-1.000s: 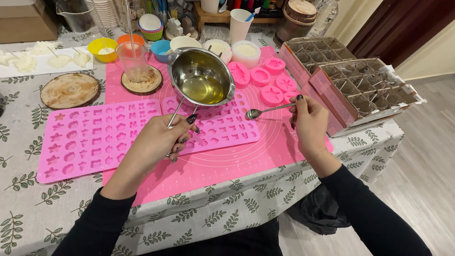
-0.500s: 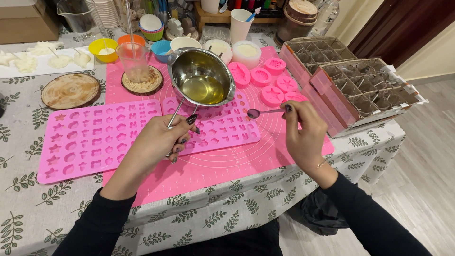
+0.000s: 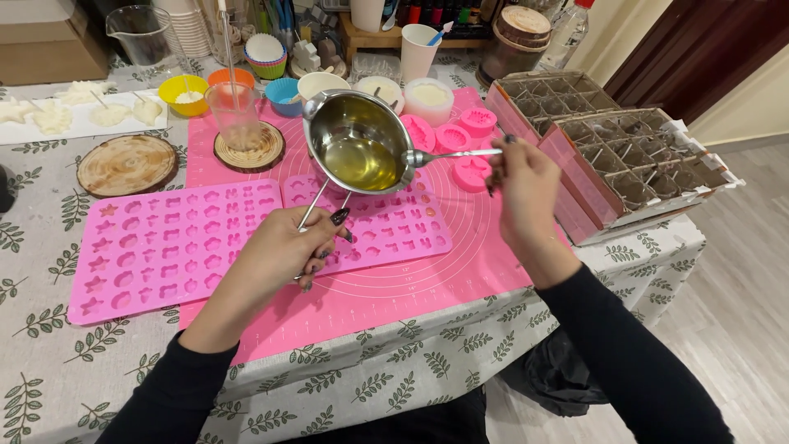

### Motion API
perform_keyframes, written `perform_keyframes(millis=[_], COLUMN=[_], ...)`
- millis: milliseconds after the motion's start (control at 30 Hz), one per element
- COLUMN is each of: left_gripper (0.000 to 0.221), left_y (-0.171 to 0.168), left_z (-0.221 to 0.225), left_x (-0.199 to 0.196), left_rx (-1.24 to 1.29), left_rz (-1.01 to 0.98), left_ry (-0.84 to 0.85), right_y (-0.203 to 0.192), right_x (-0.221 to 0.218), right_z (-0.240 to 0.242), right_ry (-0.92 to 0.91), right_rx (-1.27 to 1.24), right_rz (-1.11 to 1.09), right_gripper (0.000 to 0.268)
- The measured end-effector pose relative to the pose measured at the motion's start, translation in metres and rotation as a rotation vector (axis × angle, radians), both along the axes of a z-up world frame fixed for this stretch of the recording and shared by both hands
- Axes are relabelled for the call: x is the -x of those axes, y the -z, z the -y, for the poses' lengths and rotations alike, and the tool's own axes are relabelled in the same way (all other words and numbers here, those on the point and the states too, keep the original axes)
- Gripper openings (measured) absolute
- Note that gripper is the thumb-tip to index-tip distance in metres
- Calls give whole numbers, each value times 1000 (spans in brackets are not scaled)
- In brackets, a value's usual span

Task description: The person is pouring melted wax from a small pot into a silicone heart-shaped mold using a spoon.

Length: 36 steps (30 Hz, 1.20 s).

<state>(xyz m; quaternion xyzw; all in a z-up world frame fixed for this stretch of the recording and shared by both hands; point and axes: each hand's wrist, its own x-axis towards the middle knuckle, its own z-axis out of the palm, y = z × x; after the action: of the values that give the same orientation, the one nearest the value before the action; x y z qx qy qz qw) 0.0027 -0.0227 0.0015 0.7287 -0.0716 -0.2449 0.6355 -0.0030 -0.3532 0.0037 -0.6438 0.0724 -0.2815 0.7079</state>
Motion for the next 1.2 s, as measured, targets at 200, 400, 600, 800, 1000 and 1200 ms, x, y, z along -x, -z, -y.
perform_keyframes(millis=[200, 400, 600, 800, 1000, 1200], left_gripper=[20, 18, 27, 26, 26, 26], left_y=[8, 10, 4, 1, -2, 1], left_z=[1, 2, 2, 1, 0, 0], left_x=[-3, -3, 1, 4, 6, 3], left_rx=[35, 45, 67, 66, 84, 85], left_rz=[51, 52, 12, 12, -26, -40], left_ry=[40, 49, 12, 11, -5, -24], right_y=[13, 16, 22, 11, 6, 4], right_x=[-30, -32, -39, -32, -14, 18], right_z=[-38, -43, -29, -24, -8, 13], right_ry=[-41, -21, -93, -112, -101, -61], right_rx=[122, 128, -62, -156, -112, -132], right_rz=[-30, -102, -159, -174, -146, -167], right_gripper=[25, 25, 22, 21, 21, 20])
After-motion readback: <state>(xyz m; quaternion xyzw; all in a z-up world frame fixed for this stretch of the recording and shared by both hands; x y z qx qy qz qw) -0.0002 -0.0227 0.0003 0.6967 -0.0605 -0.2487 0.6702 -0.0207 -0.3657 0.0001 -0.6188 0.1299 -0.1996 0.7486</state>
